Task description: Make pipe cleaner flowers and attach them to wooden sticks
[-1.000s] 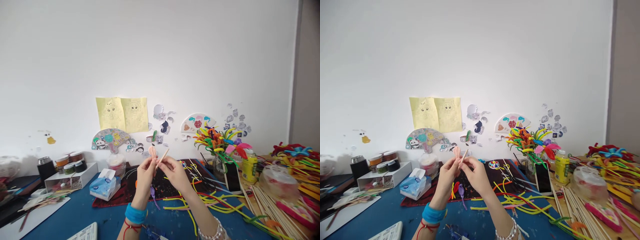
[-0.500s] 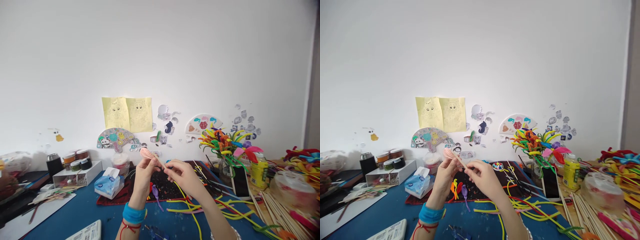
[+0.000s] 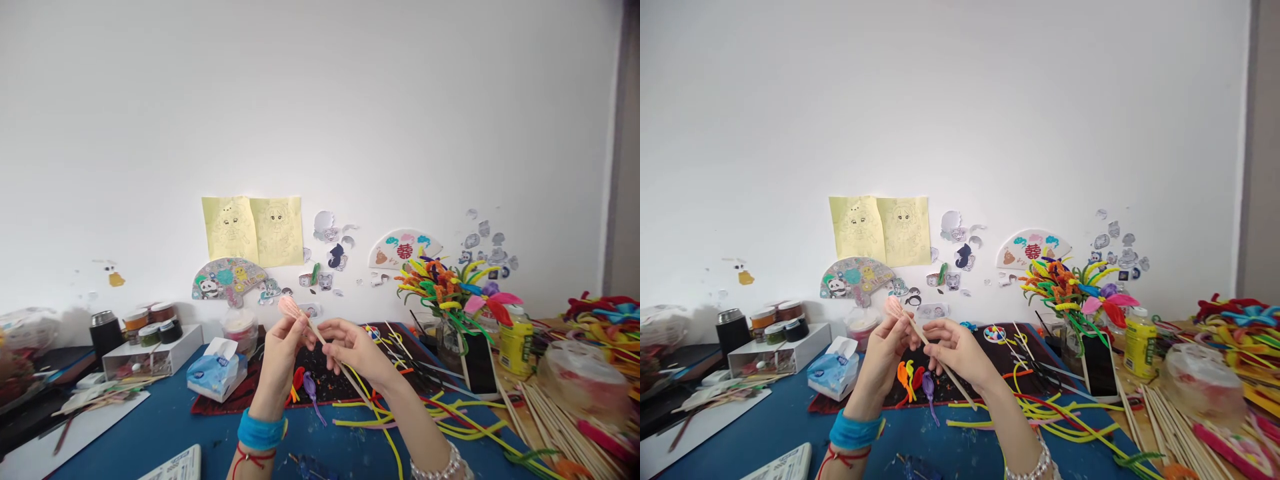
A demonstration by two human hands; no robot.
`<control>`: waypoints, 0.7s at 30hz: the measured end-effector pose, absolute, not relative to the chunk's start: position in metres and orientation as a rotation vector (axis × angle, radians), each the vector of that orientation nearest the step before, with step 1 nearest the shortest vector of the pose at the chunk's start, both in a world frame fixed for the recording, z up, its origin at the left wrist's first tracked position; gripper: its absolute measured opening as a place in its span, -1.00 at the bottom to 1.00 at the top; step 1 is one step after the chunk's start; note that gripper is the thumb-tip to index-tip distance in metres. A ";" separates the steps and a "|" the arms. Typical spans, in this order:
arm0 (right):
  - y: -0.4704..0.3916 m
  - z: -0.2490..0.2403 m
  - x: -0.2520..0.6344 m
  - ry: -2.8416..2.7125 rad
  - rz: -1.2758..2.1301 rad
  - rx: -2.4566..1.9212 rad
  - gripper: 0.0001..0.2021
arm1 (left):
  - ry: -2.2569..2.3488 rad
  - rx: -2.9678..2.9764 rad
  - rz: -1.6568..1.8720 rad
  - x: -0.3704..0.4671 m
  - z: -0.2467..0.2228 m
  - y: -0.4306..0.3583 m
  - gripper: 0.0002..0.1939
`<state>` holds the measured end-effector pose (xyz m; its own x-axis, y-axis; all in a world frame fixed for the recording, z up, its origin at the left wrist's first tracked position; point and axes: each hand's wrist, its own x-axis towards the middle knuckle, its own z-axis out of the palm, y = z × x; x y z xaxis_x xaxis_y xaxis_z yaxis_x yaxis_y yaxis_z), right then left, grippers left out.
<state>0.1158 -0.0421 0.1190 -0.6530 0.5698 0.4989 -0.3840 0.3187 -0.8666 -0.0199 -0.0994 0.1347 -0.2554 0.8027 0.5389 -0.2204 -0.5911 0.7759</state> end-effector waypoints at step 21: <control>-0.048 0.107 0.100 -1.451 1.924 0.136 -0.79 | 0.995 1.429 2.106 -0.015 0.138 -0.111 -0.82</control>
<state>0.0996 -0.0476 0.1067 -0.7410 0.4714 0.4783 -0.5893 -0.1150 -0.7997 -0.0154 -0.1112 0.1376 -0.3932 0.6714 0.6281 0.0589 -0.6634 0.7460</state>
